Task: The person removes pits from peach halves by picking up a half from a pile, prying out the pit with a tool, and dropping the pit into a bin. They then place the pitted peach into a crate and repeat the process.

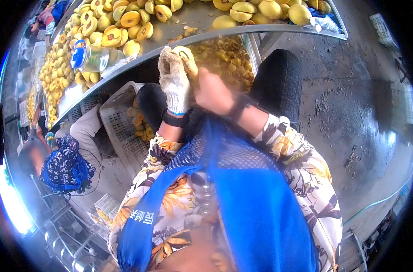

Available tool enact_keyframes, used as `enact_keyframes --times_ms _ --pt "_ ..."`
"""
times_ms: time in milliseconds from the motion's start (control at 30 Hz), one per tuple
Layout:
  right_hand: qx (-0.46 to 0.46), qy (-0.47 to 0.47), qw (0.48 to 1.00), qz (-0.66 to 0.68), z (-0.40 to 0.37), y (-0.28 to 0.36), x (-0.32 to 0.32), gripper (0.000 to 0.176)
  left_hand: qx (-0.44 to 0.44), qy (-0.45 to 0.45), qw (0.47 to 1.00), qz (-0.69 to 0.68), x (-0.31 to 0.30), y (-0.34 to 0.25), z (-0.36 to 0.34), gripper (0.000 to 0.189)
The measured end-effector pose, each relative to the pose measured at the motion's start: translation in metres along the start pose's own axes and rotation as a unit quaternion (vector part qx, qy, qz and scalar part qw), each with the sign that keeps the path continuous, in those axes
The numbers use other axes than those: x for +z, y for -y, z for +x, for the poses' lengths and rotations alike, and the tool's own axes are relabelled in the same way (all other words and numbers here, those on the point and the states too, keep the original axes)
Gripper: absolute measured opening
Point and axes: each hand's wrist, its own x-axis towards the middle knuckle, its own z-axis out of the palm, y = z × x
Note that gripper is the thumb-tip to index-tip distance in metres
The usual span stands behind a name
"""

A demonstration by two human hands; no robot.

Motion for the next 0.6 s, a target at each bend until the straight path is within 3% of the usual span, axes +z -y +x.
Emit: enact_keyframes --times_ms 67,133,200,333,367,400,500,533,567,600 --pt "0.049 0.009 0.999 0.019 -0.005 0.008 -0.005 0.028 0.03 0.003 0.994 0.105 0.002 -0.004 -0.004 0.037" --pt "0.102 0.026 0.994 0.043 -0.01 0.015 -0.009 0.027 0.028 -0.001 1.0 -0.006 0.008 -0.007 -0.009 0.036" --pt "0.079 0.003 0.996 0.042 -0.012 0.017 -0.007 0.028 0.064 0.025 0.998 -0.002 0.009 -0.013 -0.008 0.033" --pt "0.06 -0.04 0.997 -0.021 -0.01 0.016 -0.007 0.029 0.21 0.127 0.941 0.233 -0.008 -0.033 0.01 0.025" --pt "0.05 -0.041 0.997 -0.028 -0.009 0.015 -0.009 0.029 0.019 0.162 0.984 -0.075 -0.004 -0.027 0.006 0.023" --pt "0.042 -0.042 0.998 -0.036 -0.009 0.013 -0.012 0.029 -0.156 0.081 0.904 -0.389 0.0 -0.02 0.002 0.024" --pt "0.026 -0.032 0.999 -0.035 -0.011 0.014 -0.016 0.027 -0.156 0.07 0.956 -0.24 0.003 -0.049 0.002 0.024" --pt "0.027 -0.022 0.999 -0.028 -0.011 0.013 -0.016 0.027 -0.071 0.092 0.972 -0.204 0.001 -0.044 0.01 0.025" --pt "0.028 -0.012 0.999 -0.021 -0.01 0.012 -0.016 0.026 0.027 0.12 0.992 -0.036 -0.002 -0.043 0.01 0.025" --pt "0.022 -0.01 1.0 -0.018 -0.01 0.012 -0.015 0.025 0.124 0.142 0.973 0.133 -0.006 -0.046 0.008 0.025"
